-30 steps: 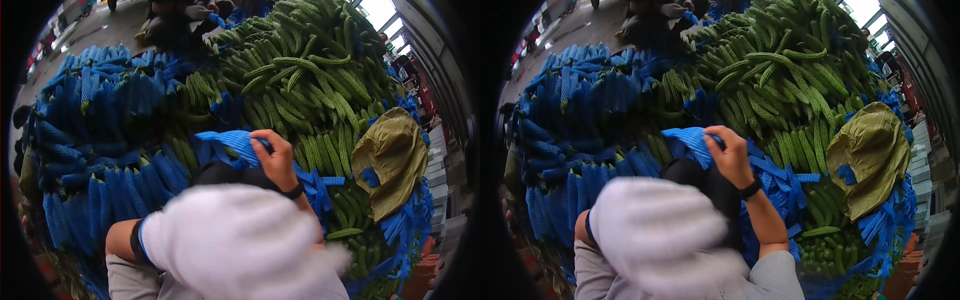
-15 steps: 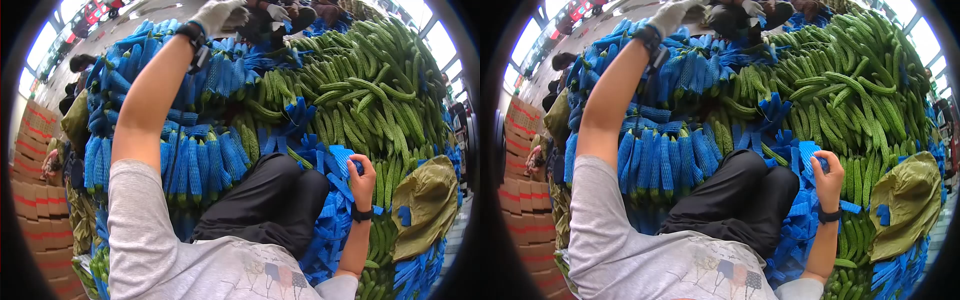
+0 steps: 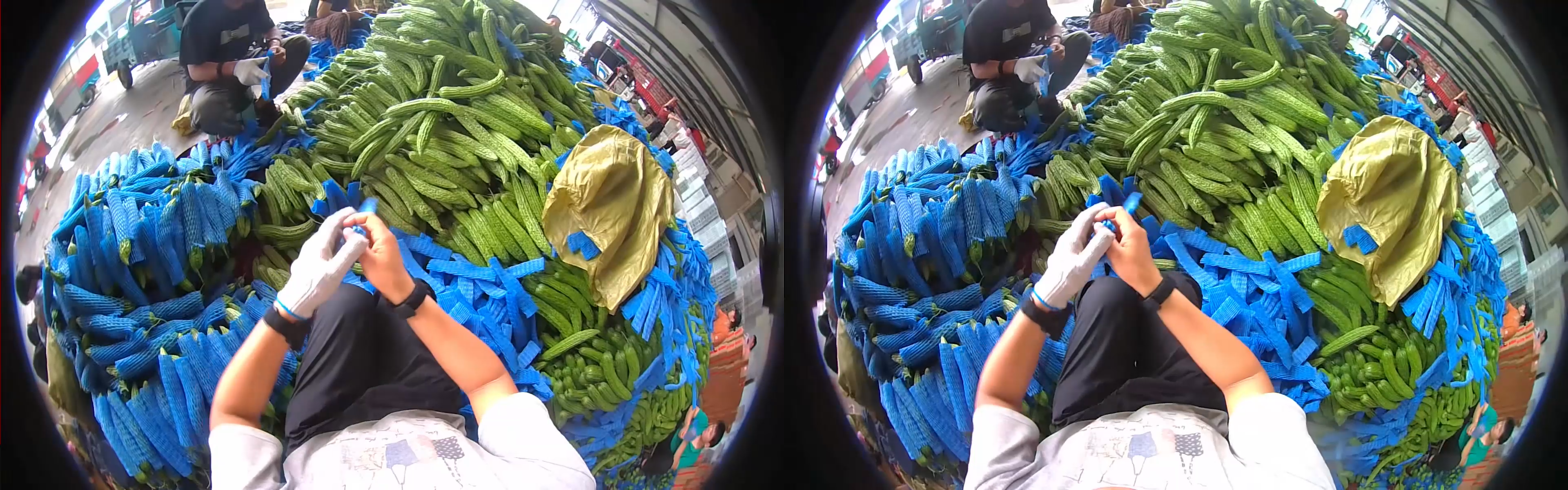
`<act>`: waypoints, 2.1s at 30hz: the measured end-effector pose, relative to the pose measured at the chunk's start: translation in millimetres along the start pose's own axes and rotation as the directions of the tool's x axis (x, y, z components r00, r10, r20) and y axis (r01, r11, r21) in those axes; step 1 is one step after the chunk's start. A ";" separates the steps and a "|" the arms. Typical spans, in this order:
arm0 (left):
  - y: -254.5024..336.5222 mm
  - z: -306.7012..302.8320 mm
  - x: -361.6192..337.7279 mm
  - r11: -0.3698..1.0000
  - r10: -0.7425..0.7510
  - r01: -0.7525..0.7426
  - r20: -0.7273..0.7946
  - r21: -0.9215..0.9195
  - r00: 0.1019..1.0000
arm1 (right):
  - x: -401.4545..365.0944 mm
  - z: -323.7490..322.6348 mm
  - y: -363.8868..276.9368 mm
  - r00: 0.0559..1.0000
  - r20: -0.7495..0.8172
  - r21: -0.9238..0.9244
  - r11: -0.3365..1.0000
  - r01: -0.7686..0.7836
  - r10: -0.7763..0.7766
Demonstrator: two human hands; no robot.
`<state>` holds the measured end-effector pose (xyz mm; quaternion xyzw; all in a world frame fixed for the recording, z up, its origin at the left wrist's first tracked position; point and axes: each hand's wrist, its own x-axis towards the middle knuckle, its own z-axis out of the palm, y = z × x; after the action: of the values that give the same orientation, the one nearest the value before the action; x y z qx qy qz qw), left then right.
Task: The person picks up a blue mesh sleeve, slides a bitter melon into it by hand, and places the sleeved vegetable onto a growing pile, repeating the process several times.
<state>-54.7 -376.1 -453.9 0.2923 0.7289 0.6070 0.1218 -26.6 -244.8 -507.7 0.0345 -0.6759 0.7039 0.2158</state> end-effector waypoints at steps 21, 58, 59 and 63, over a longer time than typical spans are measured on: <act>-14.0 4.3 -57.8 0.713 -0.335 0.165 -0.124 -0.681 0.934 | -22.1 -24.1 -2.0 0.828 0.154 0.724 0.508 -0.466 0.539; -122.5 -34.4 -15.9 0.878 0.030 0.051 -0.160 0.476 0.987 | -40.8 49.9 -13.7 0.852 0.510 -0.323 0.893 0.314 -0.115; -126.5 -32.9 -10.4 0.905 0.040 0.022 -0.136 0.425 0.990 | -38.3 47.2 -18.2 0.813 0.559 -0.300 0.873 0.384 -0.165; -134.6 -23.6 16.3 0.949 0.040 -0.044 0.017 0.311 0.999 | -20.2 11.4 -14.6 0.692 0.722 -0.246 0.943 0.225 0.024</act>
<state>-117.7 -398.4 -574.2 0.3264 0.8086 0.4852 0.0651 -6.1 -261.1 -500.0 0.3079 -0.8066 0.5040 -0.0227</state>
